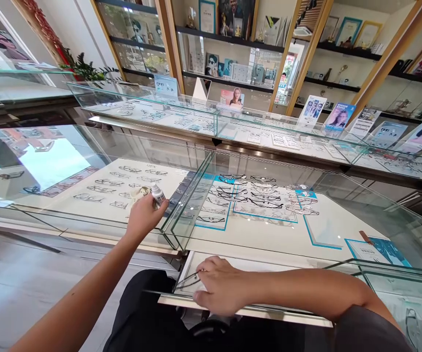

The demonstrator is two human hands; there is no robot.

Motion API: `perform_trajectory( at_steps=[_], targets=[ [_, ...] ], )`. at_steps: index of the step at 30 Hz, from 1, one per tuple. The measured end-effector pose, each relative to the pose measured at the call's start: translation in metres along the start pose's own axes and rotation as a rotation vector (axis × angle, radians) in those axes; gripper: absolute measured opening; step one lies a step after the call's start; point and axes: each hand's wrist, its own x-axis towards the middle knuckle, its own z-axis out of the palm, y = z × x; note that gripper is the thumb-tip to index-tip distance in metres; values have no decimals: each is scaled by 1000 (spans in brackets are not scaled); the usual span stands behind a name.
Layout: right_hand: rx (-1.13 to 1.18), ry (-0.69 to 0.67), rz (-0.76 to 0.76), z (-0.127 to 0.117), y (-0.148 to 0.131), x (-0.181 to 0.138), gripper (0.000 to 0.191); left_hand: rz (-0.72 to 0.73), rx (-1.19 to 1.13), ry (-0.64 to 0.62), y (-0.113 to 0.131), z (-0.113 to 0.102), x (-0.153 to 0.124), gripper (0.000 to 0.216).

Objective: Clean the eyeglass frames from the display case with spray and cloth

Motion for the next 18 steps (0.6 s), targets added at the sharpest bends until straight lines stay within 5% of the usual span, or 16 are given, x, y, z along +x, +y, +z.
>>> perform_trajectory(
  at_steps=[4,7,13,18],
  targets=[
    [9,141,-63,-55,-34,-38,53,5,5,-2,-1,0,-1,28],
    [-107,330,-27,-116,-32,-34,55,5,0,3,-2,2,-1,29],
    [-307,478,209,-237,33,46,60,12,7,-3,-3,3,0,28],
    [-295,510,424,-267,93,112,61,6,-1,1,-4,3,0,28]
  ],
)
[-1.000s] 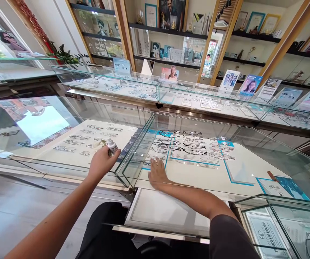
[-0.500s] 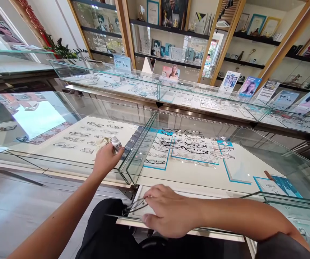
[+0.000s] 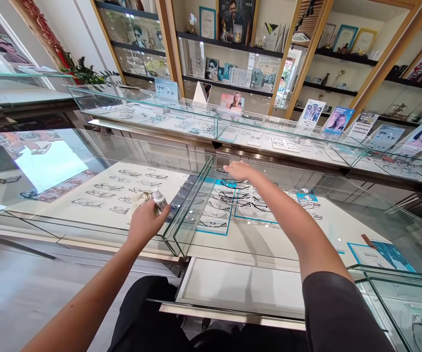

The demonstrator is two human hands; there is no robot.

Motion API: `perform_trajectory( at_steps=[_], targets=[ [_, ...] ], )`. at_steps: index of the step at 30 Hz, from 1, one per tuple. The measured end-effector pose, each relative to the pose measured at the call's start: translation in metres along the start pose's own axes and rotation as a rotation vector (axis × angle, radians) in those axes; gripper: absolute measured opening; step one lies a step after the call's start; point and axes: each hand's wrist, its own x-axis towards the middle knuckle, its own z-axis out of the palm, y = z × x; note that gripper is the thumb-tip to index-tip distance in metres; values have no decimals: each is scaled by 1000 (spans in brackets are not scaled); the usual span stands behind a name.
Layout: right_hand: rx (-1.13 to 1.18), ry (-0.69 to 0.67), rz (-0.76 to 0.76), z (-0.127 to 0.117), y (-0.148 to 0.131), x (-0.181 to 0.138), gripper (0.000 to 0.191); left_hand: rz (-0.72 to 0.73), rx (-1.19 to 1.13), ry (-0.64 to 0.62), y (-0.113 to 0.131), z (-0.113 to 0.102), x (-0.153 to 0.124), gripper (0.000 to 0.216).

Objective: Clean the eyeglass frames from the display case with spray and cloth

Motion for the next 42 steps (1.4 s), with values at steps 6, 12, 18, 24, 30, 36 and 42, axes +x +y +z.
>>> perform_trajectory(
  at_steps=[6,12,18,24,30,36,42],
  targets=[
    [-21,10,91,33,26,46,65,-5,46,26,-1,-1,0,28],
    [-22,10,117,46,43,62,61,-9,56,15,0,-1,1,26],
    [5,20,102,46,40,51,63,-12,69,28,-2,2,1,26],
    [66,192,-73,33,-10,-2,42,-14,68,28,-2,4,1,25],
    [244,-25,-436,67,-81,-120,15,-12,58,50,0,4,0,26],
    [268,-496,-448,124,-96,-226,17,-78,119,38,7,1,0,27],
    [-18,-362,-587,154,-57,-286,9,-124,124,7,7,2,2,31]
  ],
)
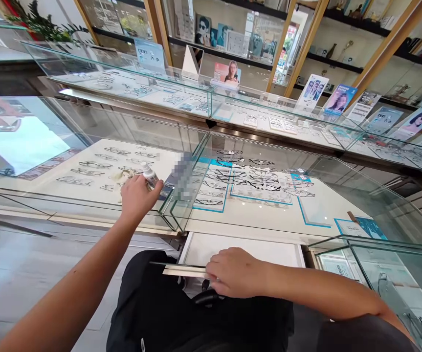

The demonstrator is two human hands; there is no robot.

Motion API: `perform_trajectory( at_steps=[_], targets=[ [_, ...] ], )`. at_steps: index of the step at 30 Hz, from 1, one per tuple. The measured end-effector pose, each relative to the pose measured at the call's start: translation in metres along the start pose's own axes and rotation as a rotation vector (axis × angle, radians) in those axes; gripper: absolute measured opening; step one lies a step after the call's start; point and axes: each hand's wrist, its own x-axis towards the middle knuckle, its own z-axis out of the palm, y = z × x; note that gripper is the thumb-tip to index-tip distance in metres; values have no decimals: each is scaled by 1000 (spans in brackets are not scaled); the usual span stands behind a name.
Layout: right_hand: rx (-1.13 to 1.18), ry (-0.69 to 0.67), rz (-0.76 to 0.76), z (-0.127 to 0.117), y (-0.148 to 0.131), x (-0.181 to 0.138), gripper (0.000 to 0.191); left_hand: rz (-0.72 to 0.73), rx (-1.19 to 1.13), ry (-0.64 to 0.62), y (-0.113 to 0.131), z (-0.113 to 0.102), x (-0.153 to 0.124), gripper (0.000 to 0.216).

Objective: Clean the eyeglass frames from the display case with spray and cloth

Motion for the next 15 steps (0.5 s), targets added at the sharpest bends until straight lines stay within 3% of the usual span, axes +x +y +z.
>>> perform_trajectory(
  at_steps=[4,6,10,15],
  targets=[
    [-257,105,81,19,16,-30,11,-38,-2,-10,1,0,0,37],
    [-316,220,163,27,26,-42,27,-37,-16,-12,3,-2,-2,40],
    [-360,489,307,42,46,-69,79,13,-74,-23,8,-11,-7,56],
    [-403,592,474,48,69,-107,87,-6,-108,-52,12,-21,-10,75]
  ],
)
